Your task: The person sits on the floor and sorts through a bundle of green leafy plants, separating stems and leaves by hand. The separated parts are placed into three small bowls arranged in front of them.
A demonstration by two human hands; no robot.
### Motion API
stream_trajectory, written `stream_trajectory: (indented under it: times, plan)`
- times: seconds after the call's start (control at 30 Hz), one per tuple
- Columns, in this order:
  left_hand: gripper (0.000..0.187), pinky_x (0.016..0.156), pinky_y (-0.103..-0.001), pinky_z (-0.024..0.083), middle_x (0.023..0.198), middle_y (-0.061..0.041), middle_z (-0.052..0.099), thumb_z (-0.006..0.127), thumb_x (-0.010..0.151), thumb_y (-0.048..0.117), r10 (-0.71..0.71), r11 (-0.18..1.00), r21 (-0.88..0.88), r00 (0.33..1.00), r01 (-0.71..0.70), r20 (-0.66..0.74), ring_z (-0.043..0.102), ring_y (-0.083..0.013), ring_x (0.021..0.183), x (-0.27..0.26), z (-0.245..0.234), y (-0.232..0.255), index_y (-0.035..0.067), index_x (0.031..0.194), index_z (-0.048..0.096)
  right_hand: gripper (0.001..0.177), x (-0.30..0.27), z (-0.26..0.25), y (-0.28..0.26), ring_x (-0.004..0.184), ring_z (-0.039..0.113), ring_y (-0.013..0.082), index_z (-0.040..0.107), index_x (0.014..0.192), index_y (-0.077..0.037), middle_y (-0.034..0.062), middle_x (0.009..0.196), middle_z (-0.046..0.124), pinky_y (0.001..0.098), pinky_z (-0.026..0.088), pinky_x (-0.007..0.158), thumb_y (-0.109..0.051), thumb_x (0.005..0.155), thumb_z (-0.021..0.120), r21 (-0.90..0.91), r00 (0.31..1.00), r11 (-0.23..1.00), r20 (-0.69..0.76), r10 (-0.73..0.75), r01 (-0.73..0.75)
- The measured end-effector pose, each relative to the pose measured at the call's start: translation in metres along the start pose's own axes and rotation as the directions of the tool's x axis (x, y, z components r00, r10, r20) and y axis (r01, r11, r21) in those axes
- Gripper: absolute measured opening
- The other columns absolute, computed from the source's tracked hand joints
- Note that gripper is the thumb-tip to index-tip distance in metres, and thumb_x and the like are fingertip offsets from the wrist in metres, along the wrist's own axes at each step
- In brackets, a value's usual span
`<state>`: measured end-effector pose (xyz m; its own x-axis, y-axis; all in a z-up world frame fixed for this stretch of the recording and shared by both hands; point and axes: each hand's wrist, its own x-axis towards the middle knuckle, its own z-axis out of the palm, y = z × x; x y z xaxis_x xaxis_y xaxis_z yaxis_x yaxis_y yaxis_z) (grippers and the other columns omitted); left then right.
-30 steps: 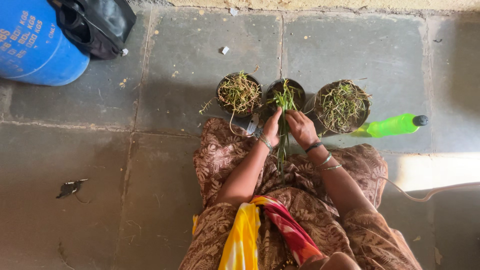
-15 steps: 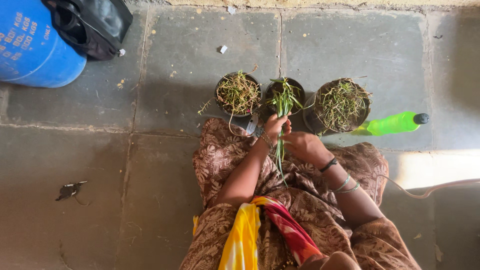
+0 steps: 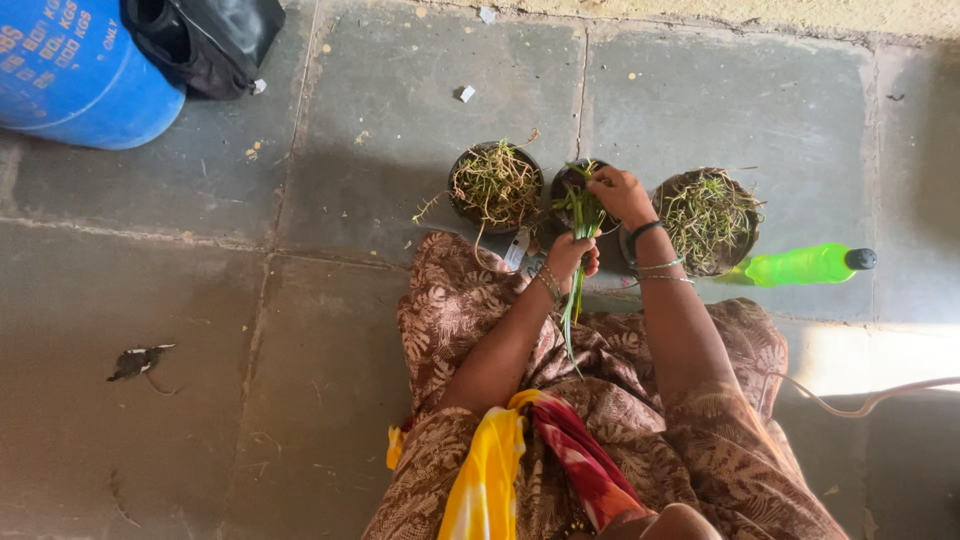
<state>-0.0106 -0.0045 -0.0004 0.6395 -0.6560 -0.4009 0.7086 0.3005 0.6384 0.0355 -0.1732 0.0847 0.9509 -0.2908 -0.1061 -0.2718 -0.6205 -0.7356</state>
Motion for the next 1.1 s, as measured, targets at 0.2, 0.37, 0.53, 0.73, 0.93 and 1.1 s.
stream_trajectory:
  times: [0.2,0.37,0.53,0.73,0.93,1.1]
  plan:
    - [0.025,0.050,-0.033,0.054,0.076,-0.008,0.061,0.060,0.097,0.016,-0.047,0.999,-0.005,0.999,0.047,-0.018,0.061,-0.0172,0.057,0.000,0.002,0.005,0.002,0.118,0.063,0.015,-0.035,-0.029,0.006,0.093,0.059,0.0294,0.073,0.111,-0.005,0.0147,0.098,0.068,0.0411,0.050,0.083,-0.013,0.104,0.062,0.108,0.961,0.955,-0.006,-0.276,0.275]
    - [0.022,0.049,-0.034,0.055,0.078,-0.010,0.064,0.056,0.104,0.025,-0.044,0.996,-0.080,0.998,0.040,-0.042,0.062,-0.0178,0.056,-0.006,0.006,0.007,0.003,0.108,0.058,0.016,-0.064,-0.031,-0.012,0.108,0.062,0.0320,0.071,0.113,-0.006,0.0176,0.114,0.063,0.0400,0.054,0.094,-0.007,0.099,0.063,-0.158,0.904,0.891,0.034,-0.425,0.425]
    - [0.048,0.053,-0.035,0.058,0.085,-0.016,0.072,0.049,0.108,0.045,0.008,0.999,-0.037,0.998,-0.006,0.067,0.069,-0.0212,0.062,-0.012,0.013,0.023,-0.001,0.103,0.062,0.033,-0.095,-0.023,-0.048,0.108,0.063,0.0330,0.069,0.117,-0.001,0.0148,0.119,0.067,0.0428,0.053,0.097,-0.007,0.085,0.071,-0.477,0.901,0.783,0.046,-0.431,0.399]
    - [0.036,0.078,-0.031,0.057,0.104,-0.007,0.073,0.062,0.099,0.037,0.049,0.999,0.011,0.995,-0.048,-0.083,0.070,-0.0160,0.089,-0.006,0.008,0.011,0.005,0.114,0.070,0.035,-0.146,-0.003,-0.059,0.129,0.060,0.0316,0.067,0.124,0.003,0.0159,0.135,0.065,0.0419,0.050,0.109,0.002,0.089,0.063,-0.526,0.799,0.693,-0.042,-0.600,0.493]
    - [0.029,0.070,-0.030,0.054,0.091,-0.011,0.074,0.065,0.098,0.023,0.258,0.900,0.368,0.966,-0.233,-0.019,0.068,-0.0162,0.079,0.024,-0.019,-0.017,-0.003,0.105,0.076,0.028,-0.189,-0.007,-0.070,0.124,0.063,0.0329,0.071,0.109,0.001,0.0172,0.122,0.069,0.0473,0.052,0.103,-0.002,0.081,0.063,-0.525,0.704,0.578,0.058,-0.708,0.625]
    - [0.026,0.050,-0.030,0.047,0.077,-0.008,0.064,0.059,0.098,0.018,0.002,0.996,0.087,0.999,0.001,-0.041,0.060,-0.0157,0.060,0.016,-0.012,-0.014,-0.001,0.113,0.067,0.023,-0.170,-0.029,-0.050,0.097,0.070,0.0224,0.074,0.112,-0.004,0.0117,0.108,0.075,0.0379,0.059,0.084,-0.001,0.100,0.055,-0.312,0.854,0.827,-0.082,-0.514,0.468]
